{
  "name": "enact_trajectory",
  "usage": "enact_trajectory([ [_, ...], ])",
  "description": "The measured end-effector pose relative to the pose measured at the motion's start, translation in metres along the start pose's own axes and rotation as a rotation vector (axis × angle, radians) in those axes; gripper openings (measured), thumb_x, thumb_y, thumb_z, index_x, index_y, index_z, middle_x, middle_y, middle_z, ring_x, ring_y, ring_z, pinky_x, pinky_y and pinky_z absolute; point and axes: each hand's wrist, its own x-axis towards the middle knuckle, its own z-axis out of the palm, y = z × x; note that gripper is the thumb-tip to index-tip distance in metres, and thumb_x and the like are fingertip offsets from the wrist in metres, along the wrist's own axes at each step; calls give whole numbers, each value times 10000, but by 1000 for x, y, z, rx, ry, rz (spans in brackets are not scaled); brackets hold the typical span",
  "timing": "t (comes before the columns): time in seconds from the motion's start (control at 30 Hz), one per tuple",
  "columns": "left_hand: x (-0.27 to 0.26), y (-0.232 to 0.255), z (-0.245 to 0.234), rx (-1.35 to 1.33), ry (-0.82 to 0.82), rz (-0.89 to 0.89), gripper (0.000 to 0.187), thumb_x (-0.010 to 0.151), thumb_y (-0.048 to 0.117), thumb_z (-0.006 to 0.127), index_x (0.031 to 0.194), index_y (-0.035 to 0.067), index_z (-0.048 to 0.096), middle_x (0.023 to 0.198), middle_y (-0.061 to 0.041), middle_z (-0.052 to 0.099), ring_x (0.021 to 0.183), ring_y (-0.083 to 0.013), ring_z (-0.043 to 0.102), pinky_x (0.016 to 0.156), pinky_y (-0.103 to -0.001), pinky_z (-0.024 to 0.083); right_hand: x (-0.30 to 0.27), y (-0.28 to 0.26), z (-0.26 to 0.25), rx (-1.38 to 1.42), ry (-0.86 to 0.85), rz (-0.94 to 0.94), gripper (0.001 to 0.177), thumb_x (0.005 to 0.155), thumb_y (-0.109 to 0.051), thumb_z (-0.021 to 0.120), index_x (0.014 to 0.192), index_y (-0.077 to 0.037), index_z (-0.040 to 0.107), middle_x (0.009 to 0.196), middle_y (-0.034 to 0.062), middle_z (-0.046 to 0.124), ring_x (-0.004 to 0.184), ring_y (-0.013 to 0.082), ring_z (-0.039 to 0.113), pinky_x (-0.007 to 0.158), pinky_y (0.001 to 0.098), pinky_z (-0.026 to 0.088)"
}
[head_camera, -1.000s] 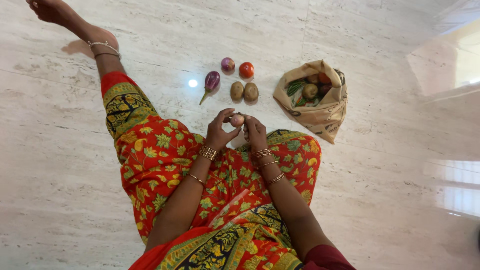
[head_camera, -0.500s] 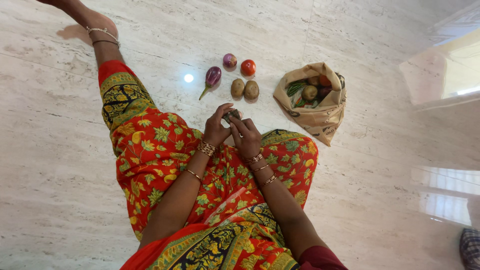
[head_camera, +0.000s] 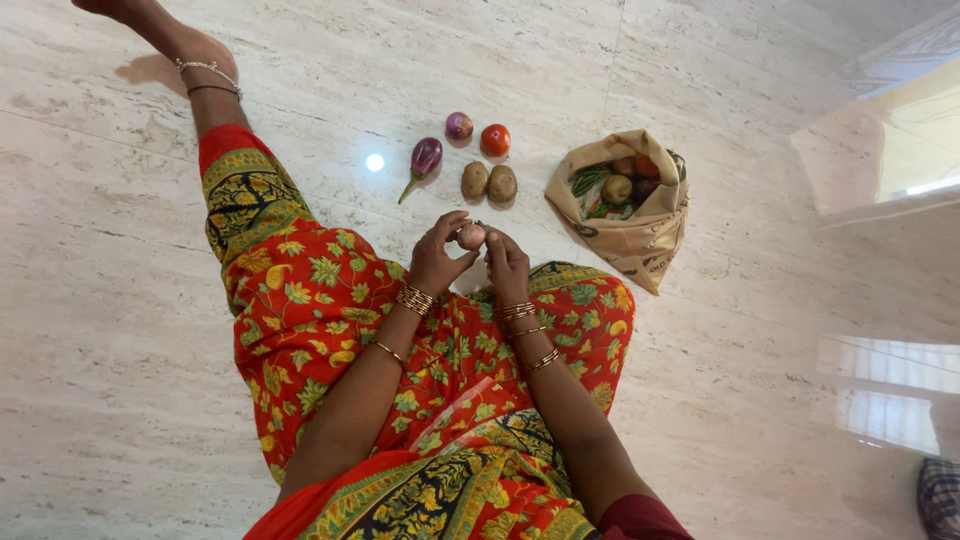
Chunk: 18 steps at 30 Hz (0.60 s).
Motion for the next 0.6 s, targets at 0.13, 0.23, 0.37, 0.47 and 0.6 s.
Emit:
enact_trajectory([
  [0.13, -3, -6, 0, 3, 13, -44, 679, 805, 157, 875, 1391, 129, 533, 1245, -101, 724, 1139, -255, 727, 934, -365, 608, -19, -31, 10, -472, 17, -568, 282, 1057, -174, 674, 1319, -77, 716, 976, 14, 670, 773, 124, 628, 670, 298, 532],
  [0.23, -4, -12, 1, 18, 23, -67, 687, 803, 157, 867, 1399, 133, 527, 1254, -99, 727, 1114, -249, 733, 942, -365, 602, -34, -59, 22, -711, 14, -657, 299, 988, -145, 723, 1286, -120, 730, 845, 57, 634, 675, 164, 624, 597, 311, 509],
  [0.37, -4, -12, 2, -16, 17, -123, 677, 814, 146, 848, 1412, 139, 529, 1273, -94, 731, 1134, -241, 733, 938, -353, 610, -41, -73, 30, -777, 24, -786, 295, 973, -148, 730, 1267, -127, 733, 847, 67, 640, 683, 177, 628, 591, 323, 506],
  [0.47, -4, -8, 2, -32, 24, -112, 687, 811, 162, 879, 1401, 131, 528, 1265, -105, 725, 1143, -244, 729, 936, -359, 609, -31, -60, 23, -645, 39, -700, 291, 1002, -150, 713, 1291, -121, 728, 862, 41, 639, 709, 139, 624, 617, 312, 524],
  [0.6, -3, -7, 3, -8, 17, -105, 710, 788, 163, 900, 1393, 130, 531, 1255, -113, 730, 1163, -248, 721, 941, -367, 612, -9, -19, 7, -208, 16, -286, 273, 1078, -256, 668, 1270, -76, 744, 891, 1, 671, 744, 75, 600, 640, 266, 492],
])
